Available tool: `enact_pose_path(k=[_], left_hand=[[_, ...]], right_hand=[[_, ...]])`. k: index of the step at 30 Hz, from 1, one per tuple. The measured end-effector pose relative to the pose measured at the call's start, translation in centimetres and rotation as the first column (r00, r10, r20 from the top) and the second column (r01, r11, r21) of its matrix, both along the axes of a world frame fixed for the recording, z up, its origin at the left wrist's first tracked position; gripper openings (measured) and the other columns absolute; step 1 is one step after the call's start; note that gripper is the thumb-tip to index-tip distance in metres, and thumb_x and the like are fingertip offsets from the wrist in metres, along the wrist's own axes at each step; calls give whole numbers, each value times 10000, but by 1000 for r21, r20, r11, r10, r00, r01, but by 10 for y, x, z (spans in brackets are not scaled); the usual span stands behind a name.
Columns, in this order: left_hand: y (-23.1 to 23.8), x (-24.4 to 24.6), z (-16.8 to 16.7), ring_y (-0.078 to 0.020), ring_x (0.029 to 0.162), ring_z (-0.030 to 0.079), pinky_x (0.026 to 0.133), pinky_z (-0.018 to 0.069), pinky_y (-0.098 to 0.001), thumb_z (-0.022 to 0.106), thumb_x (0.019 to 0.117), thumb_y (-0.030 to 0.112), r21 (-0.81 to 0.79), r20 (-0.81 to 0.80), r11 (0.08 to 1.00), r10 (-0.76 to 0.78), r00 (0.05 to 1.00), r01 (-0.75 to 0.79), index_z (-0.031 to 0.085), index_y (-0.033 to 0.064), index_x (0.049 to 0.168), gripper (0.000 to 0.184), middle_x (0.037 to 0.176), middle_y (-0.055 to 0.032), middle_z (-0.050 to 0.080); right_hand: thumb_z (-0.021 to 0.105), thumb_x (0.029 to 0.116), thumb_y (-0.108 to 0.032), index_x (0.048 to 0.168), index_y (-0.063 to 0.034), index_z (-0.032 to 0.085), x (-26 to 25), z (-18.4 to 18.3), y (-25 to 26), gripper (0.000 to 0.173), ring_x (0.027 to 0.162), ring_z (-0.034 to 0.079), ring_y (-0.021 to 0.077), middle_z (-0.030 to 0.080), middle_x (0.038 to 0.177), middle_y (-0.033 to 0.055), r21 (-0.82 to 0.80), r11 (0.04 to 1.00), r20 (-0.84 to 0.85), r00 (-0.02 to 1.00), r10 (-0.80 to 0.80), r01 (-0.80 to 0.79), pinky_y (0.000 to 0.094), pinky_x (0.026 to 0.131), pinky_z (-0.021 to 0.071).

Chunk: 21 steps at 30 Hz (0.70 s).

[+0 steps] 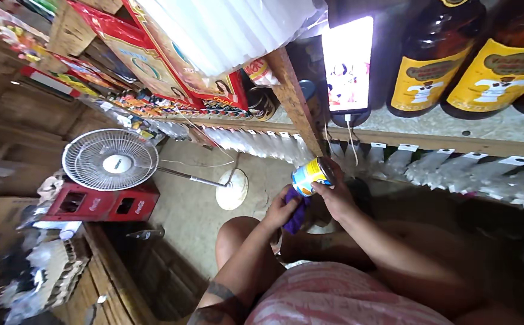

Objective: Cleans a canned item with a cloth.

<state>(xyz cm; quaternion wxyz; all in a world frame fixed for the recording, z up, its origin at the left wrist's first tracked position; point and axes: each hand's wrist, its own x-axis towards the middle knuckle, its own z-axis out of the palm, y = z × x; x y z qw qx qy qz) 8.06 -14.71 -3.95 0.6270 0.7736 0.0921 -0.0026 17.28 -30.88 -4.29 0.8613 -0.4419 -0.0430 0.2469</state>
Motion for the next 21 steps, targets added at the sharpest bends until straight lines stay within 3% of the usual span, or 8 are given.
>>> enact_pose_path(k=[10, 14, 17, 21], left_hand=[[-2, 2, 20, -90, 913, 682, 844, 585, -300, 423, 1032, 164, -224, 11, 926, 314, 949, -304, 445, -40, 1332, 364, 1025, -45, 673], [-3, -1, 18, -65, 855, 682, 811, 588, -283, 456, 998, 155, -247, 69, 944, 242, 968, -218, 462, -15, 1286, 334, 957, 10, 682], [-1, -2, 7, -52, 890, 684, 838, 585, -300, 512, 981, 146, -189, 137, 979, 100, 986, -73, 541, -9, 1230, 294, 991, 22, 705], [-4, -3, -2, -73, 972, 673, 904, 572, -323, 548, 984, 150, -97, 114, 995, -19, 993, 30, 514, -77, 1295, 387, 1092, -48, 690]], right_hand=[[814, 707, -140, 1456, -26, 309, -5, 10, -3, 910, 1137, 620, 99, 577, 1286, 79, 9, 997, 52, 996, 77, -77, 260, 944, 552], [798, 731, -143, 1470, -50, 305, -1, 11, -2, 892, 1138, 617, 97, 561, 1310, 89, -49, 998, 7, 1000, 28, -27, 254, 924, 558], [797, 743, -180, 1480, -58, 314, 3, 4, -1, 889, 1114, 631, 124, 566, 1298, 106, -65, 998, -11, 1000, -24, 24, 280, 900, 574], [812, 730, -246, 1471, -62, 325, 5, -1, 0, 906, 1119, 628, 134, 568, 1293, 105, -43, 998, -14, 999, -51, 50, 294, 910, 570]])
